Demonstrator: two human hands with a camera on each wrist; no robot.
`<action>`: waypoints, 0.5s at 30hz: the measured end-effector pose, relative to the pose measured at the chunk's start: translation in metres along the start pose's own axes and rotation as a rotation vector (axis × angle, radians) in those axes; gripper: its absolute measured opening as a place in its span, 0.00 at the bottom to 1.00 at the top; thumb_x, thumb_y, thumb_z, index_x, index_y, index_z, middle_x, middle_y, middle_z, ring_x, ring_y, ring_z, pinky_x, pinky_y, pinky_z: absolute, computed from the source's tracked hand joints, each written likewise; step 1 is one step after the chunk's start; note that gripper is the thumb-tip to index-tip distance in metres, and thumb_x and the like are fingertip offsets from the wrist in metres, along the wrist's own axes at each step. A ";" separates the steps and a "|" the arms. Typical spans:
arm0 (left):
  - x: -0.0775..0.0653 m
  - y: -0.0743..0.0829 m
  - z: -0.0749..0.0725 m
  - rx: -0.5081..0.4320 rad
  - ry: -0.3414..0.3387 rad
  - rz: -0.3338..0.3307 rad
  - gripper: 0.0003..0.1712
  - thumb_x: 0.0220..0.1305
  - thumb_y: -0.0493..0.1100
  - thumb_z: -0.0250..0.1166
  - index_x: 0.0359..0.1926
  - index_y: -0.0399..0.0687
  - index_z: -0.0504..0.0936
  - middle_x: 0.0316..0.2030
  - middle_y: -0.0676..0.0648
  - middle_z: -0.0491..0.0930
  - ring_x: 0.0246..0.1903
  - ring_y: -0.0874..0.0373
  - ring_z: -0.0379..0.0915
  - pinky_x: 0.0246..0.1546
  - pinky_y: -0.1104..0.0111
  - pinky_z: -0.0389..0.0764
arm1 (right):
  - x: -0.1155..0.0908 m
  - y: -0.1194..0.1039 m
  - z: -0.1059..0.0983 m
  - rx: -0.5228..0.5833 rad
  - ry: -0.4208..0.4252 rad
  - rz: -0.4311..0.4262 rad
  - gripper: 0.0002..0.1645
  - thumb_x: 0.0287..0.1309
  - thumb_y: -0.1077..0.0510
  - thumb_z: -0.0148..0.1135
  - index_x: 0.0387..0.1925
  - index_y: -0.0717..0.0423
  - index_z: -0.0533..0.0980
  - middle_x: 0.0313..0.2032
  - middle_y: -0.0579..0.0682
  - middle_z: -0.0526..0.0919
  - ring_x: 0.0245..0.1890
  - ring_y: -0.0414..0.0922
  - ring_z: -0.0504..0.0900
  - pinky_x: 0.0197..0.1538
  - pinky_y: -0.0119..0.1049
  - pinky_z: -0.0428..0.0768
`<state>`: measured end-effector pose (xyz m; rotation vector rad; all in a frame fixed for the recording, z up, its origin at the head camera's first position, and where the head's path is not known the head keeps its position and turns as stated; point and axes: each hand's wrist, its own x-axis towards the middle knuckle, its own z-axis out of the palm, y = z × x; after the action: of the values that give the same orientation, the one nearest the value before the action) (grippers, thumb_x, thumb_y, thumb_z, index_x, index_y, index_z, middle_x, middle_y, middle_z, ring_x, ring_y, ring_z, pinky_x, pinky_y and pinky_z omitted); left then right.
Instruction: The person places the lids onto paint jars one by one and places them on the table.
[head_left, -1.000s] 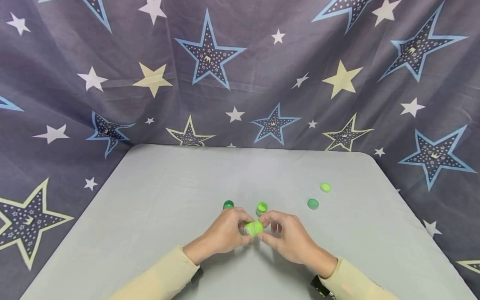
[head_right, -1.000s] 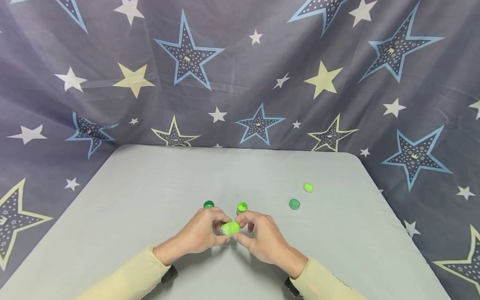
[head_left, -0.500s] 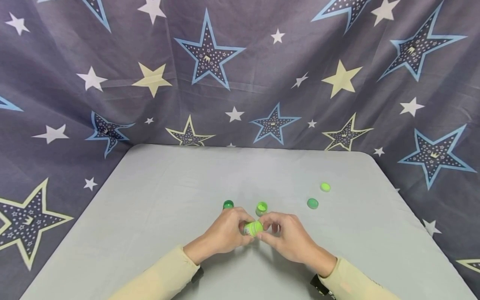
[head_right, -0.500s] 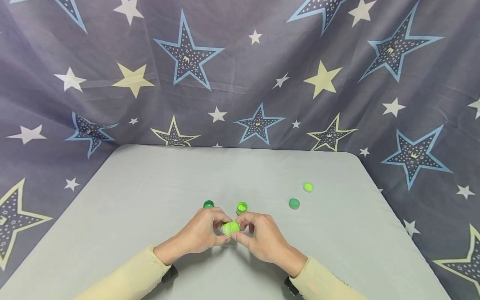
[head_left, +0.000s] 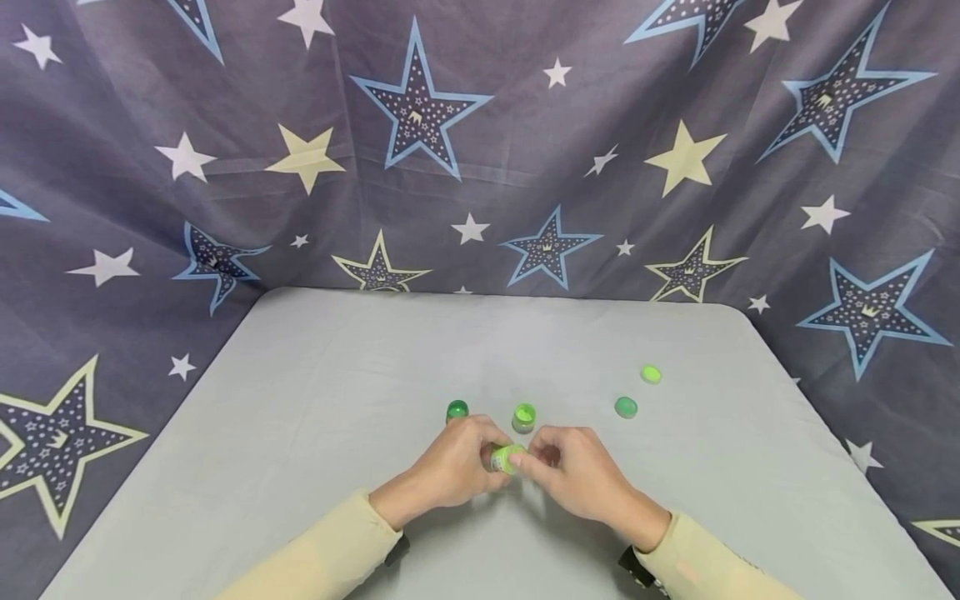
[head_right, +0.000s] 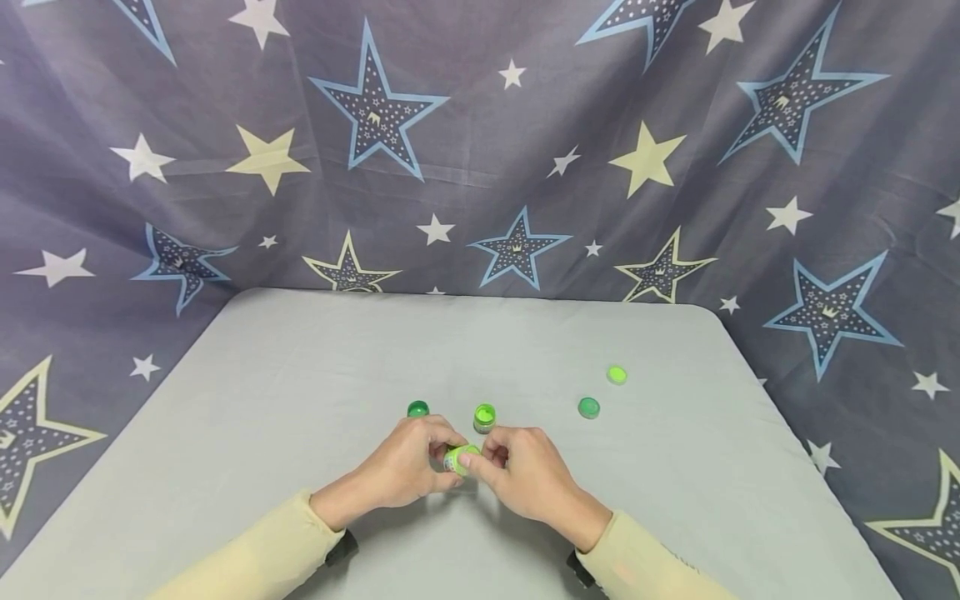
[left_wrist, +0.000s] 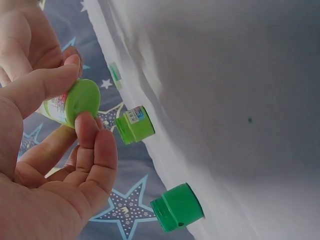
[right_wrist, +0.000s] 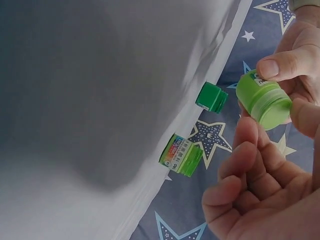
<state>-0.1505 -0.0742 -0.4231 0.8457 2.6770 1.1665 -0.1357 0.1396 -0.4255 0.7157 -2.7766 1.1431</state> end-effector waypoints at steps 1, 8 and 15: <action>0.000 0.000 0.000 0.000 -0.002 -0.002 0.17 0.48 0.35 0.81 0.42 0.43 0.90 0.32 0.59 0.78 0.30 0.59 0.73 0.29 0.73 0.76 | 0.000 0.000 0.000 -0.004 -0.005 0.009 0.18 0.65 0.40 0.67 0.23 0.42 0.79 0.19 0.34 0.75 0.20 0.34 0.71 0.24 0.30 0.73; 0.000 0.000 0.000 0.008 0.005 -0.009 0.18 0.47 0.35 0.82 0.42 0.43 0.90 0.33 0.58 0.79 0.30 0.61 0.72 0.29 0.73 0.76 | 0.000 0.000 -0.001 0.004 0.000 0.039 0.19 0.68 0.39 0.64 0.26 0.43 0.81 0.18 0.35 0.74 0.19 0.35 0.70 0.23 0.30 0.71; 0.001 -0.002 -0.002 -0.003 0.006 -0.019 0.19 0.48 0.35 0.82 0.43 0.42 0.89 0.34 0.57 0.79 0.31 0.58 0.74 0.29 0.73 0.77 | 0.000 0.003 -0.003 0.045 0.035 -0.059 0.17 0.54 0.56 0.78 0.45 0.54 0.83 0.33 0.44 0.84 0.28 0.38 0.77 0.31 0.32 0.78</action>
<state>-0.1525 -0.0762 -0.4231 0.8153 2.6812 1.1697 -0.1370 0.1435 -0.4251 0.7691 -2.6906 1.1990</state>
